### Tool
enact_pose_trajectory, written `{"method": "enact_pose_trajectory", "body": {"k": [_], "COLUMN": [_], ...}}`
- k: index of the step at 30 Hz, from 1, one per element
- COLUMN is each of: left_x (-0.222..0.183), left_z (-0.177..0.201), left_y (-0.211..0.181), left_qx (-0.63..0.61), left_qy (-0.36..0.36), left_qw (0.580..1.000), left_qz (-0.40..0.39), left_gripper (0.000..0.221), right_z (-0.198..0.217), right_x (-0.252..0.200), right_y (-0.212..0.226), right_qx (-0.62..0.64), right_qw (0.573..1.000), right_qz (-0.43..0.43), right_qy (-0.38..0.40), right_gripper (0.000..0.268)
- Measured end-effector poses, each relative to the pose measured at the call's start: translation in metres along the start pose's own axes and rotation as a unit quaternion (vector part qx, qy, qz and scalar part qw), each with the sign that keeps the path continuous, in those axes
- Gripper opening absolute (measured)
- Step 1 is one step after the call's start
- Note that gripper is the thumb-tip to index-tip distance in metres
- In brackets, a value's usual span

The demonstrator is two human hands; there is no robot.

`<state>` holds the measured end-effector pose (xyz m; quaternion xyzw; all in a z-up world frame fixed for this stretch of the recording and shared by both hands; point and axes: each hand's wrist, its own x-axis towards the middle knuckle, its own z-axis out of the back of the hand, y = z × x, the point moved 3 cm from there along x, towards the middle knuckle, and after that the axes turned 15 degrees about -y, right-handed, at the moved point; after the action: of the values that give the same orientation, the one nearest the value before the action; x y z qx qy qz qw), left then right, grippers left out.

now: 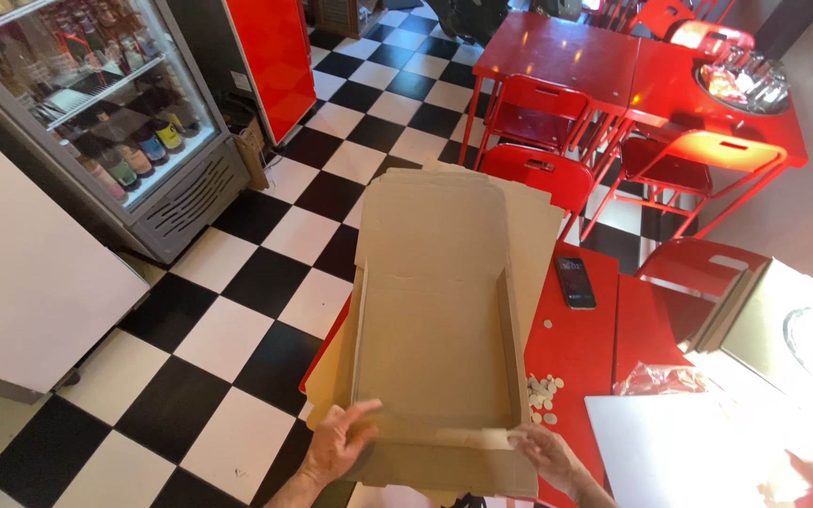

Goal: Assembling cardboard pizza boxes and placing white paper inserts inside them.

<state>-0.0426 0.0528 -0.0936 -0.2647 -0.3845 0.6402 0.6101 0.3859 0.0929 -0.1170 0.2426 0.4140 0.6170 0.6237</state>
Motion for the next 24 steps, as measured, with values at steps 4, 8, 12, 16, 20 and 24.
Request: {"method": "enact_pose_trajectory", "body": {"k": [4, 8, 12, 16, 20, 24], "left_x": [0.003, 0.008, -0.002, -0.010, -0.013, -0.016], "left_z": [0.014, 0.008, 0.002, 0.020, 0.003, -0.035], "left_y": [-0.020, -0.019, -0.022, -0.081, -0.075, -0.013], "left_qx": [-0.021, -0.077, 0.073, 0.197, 0.185, 0.162], "left_qy": [-0.018, -0.042, -0.027, -0.204, -0.103, 0.037], "left_qw": [0.999, 0.993, 0.992, 0.929, 0.887, 0.906], "left_qz": [0.027, 0.074, 0.100, -0.237, -0.410, -0.388], "left_gripper": [0.053, 0.053, 0.039, 0.033, 0.032, 0.024], "right_z": [-0.012, -0.021, -0.027, -0.016, -0.020, -0.029], "right_x": [0.002, 0.019, 0.026, 0.003, -0.009, -0.016], "right_y": [-0.006, -0.042, -0.034, 0.052, 0.061, 0.090], "right_qx": [0.023, -0.052, -0.043, -0.032, -0.145, -0.318], "right_qw": [0.999, 0.997, 0.994, 0.993, 0.976, 0.842], "right_qz": [-0.022, -0.060, -0.100, -0.007, -0.118, 0.301], "right_qy": [0.044, -0.007, -0.013, -0.113, -0.110, -0.315], "right_gripper": [0.034, 0.047, 0.063, 0.045, 0.037, 0.016]}}
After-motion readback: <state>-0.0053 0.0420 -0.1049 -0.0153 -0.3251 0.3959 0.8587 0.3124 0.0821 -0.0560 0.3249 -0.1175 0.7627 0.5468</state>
